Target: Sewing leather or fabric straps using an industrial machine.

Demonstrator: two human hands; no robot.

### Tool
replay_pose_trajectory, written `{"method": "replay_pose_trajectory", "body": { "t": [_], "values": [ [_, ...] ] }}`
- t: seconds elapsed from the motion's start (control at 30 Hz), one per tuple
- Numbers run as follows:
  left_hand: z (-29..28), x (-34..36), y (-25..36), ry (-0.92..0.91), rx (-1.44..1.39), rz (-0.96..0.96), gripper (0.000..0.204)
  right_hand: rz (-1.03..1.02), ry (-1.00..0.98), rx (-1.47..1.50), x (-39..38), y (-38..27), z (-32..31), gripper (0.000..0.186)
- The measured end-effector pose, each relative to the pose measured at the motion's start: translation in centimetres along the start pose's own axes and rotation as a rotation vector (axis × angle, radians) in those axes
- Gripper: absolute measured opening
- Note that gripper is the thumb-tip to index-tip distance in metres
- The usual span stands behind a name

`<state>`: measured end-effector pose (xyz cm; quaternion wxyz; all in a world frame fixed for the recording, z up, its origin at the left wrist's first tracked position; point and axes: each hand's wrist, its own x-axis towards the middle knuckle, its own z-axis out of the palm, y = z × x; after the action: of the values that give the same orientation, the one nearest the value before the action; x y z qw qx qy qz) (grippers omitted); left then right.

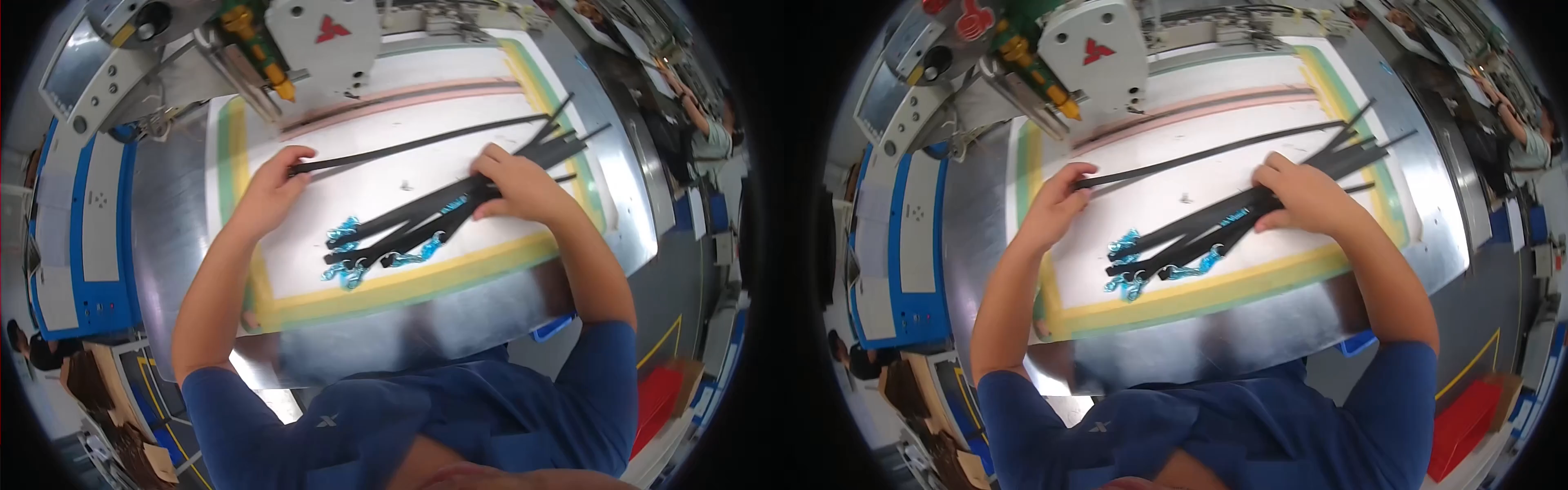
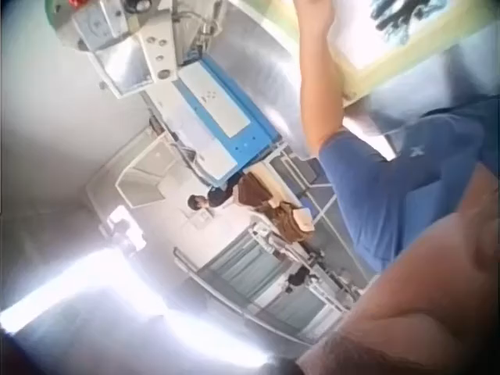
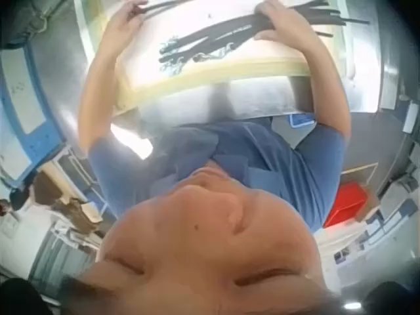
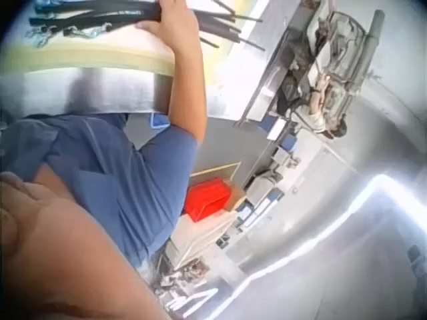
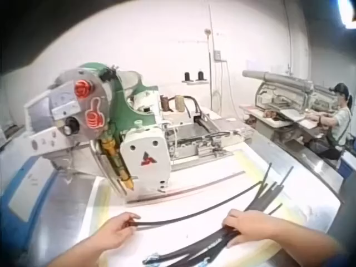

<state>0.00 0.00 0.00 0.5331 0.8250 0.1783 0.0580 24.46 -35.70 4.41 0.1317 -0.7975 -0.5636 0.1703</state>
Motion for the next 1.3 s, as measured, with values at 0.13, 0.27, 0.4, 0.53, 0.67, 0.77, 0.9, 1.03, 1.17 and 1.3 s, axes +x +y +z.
{"method": "replay_pose_trajectory", "body": {
  "t": [0.13, 0.27, 0.4, 0.53, 0.67, 0.77, 0.9, 1.03, 1.17, 1.3],
  "values": [
    [0.4, 1.8, 3.0, -0.043, 0.239, 0.069, 0.035, -0.016, -0.010, 0.072, 1.0, -1.2, 0.2, 0.061],
    [2.6, 4.0, 3.8, -0.028, 0.305, 0.168, 0.029, -0.054, 0.071, 0.147, 4.1, -2.6, -2.0, 0.052],
    [4.3, 6.0, 4.0, -0.021, 0.193, 0.265, 0.027, -0.296, 0.372, -0.031, 10.5, -4.1, 0.3, 0.034],
    [4.8, 7.5, 3.1, -0.043, 0.192, 0.219, 0.033, -0.058, 0.079, 0.088, 15.3, -2.5, 1.1, 0.026],
    [5.2, 8.5, 0.4, 0.183, 0.636, 0.350, 0.045, -0.130, 0.065, 0.071, 16.9, -1.4, 0.5, 0.023],
    [5.6, 10.0, -0.6, 0.338, 0.773, 0.474, 0.057, -0.284, 0.094, -0.050, 17.8, -1.1, -0.5, 0.020],
    [5.1, 10.2, -0.2, 0.297, 0.867, 0.379, 0.065, -0.314, 0.103, -0.180, 19.6, -1.7, -1.1, 0.019],
    [3.4, 9.8, 0.5, 0.316, 1.000, 0.149, 0.062, -0.351, 0.301, -0.185, 21.6, -0.2, 0.3, 0.024],
    [4.2, 10.4, -0.2, 0.415, 0.863, 0.416, 0.037, -0.293, 0.320, -0.076, 22.2, 0.7, 1.6, 0.032],
    [5.1, 11.0, -1.0, 0.358, 0.726, 0.546, 0.030, -0.293, 0.339, -0.143, 22.0, 1.0, 2.0, 0.035]
  ]
}}
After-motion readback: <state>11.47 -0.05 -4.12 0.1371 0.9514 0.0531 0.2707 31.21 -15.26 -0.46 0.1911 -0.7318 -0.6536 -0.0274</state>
